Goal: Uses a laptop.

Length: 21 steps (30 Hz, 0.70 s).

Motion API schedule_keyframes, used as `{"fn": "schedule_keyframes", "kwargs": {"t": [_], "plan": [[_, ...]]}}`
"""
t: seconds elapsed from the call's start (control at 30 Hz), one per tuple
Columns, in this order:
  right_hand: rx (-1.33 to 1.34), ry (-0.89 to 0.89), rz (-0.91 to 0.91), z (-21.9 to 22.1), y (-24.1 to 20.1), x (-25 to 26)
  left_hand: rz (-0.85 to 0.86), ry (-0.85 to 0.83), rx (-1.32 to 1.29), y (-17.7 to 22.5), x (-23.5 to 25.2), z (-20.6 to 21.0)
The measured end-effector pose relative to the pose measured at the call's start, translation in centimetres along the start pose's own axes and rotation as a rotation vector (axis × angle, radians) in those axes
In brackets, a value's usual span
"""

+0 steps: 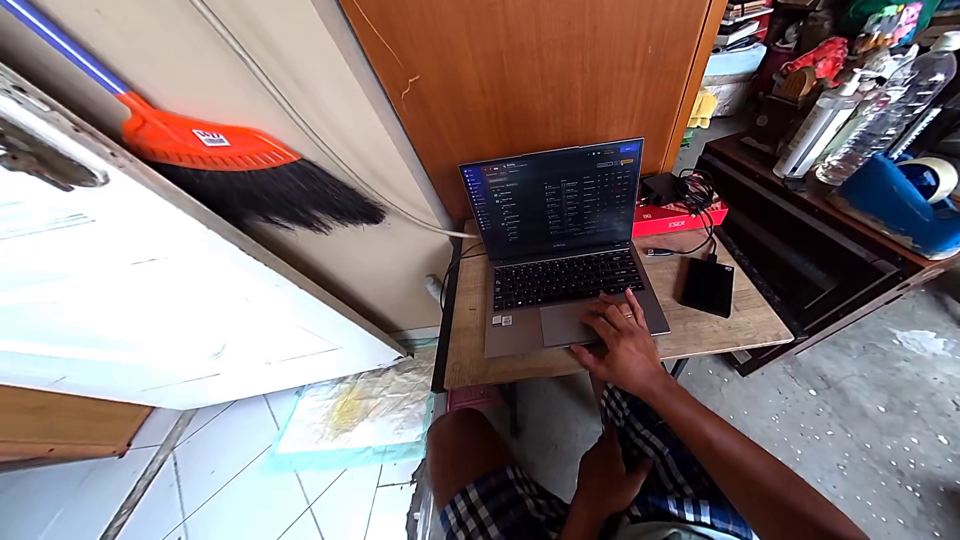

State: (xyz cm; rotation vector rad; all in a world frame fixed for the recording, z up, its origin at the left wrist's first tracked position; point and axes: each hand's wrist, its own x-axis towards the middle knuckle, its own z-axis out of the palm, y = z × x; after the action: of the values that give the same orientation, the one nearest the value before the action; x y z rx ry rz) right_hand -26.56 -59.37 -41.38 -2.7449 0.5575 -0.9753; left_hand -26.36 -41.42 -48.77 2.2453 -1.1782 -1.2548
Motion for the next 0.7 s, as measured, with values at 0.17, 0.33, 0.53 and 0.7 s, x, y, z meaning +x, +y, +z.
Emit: {"fn": "schedule_keyframes", "kwargs": {"t": [0.17, 0.33, 0.53, 0.7], "plan": [[0.002, -0.004, 0.0, -0.04, -0.04, 0.0, 0.001, -0.009, 0.002, 0.07, -0.05, -0.1], [0.006, 0.002, -0.003, -0.02, -0.03, 0.01, 0.001, -0.002, 0.002, 0.07, -0.03, -0.03], [0.003, 0.005, -0.003, -0.03, 0.02, 0.01, 0.004, -0.005, 0.005, 0.09, 0.02, 0.0], [0.012, -0.005, 0.0, -0.02, 0.01, -0.04, -0.002, -0.01, 0.014, 0.05, 0.06, 0.06]]}}
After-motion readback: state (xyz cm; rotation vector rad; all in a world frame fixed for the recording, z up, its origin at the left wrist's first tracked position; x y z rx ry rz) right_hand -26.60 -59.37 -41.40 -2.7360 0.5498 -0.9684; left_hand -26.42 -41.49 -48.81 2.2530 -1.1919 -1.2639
